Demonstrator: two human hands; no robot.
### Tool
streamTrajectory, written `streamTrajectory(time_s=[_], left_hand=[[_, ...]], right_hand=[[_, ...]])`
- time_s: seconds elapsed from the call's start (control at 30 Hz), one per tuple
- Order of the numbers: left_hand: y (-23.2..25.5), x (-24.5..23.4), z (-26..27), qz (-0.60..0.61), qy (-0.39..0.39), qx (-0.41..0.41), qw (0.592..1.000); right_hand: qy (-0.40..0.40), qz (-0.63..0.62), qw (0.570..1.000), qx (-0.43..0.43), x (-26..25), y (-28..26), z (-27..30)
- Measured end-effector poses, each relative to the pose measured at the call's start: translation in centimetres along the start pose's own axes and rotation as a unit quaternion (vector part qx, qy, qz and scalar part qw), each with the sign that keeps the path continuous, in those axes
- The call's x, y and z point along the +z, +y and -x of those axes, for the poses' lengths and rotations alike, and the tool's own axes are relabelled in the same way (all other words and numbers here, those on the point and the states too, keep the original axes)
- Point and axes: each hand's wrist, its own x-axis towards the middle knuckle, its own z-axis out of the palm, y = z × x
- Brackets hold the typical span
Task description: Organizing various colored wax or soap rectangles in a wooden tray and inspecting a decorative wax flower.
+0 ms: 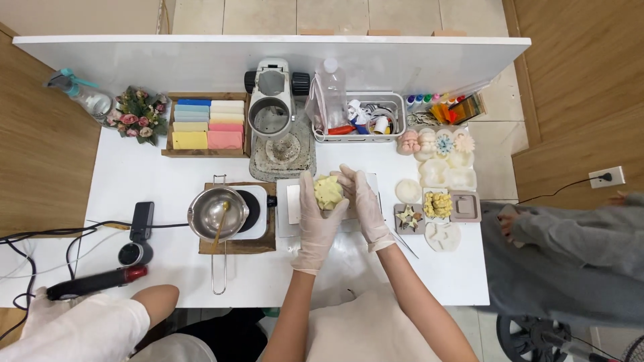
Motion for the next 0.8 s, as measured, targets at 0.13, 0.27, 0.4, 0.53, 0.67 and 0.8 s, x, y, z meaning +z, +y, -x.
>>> streamTrajectory(time_s=[0.13,0.27,0.4,0.53,0.67,0.8], left_hand=[[-1.1,0.1,-0.3,-0.039,-0.014,0.036,0.998],[-1.7,0.3,-0.6,-0.092,-0.014,0.103,0.990],[-1.5,0.2,-0.3,-0.112,-0.024,0.071,0.991],[-2.0,-0.1,-0.1,-0.101,-0.014,0.080,0.992],[-1.2,-0.7,0.0,0.022,-0.031,0.023,0.999],[-0.7,-1.0,-0.2,0.066,-0.023,0.018,0.997]], right_hand=[[-0.004,0.011,1.000,0.009,0.5,-0.9,0.8],[0.011,0.053,0.998,-0.013,0.6,-0.4,1.0],[0.034,0.126,0.991,-0.013,2.2,-2.7,2.5],[0.028,0.120,0.991,-0.053,2.5,-2.2,3.3],[0.014,0.154,0.987,-0.046,3.9,-3.4,4.2],[-0.011,0.176,0.982,-0.067,5.3,-4.3,4.8]])
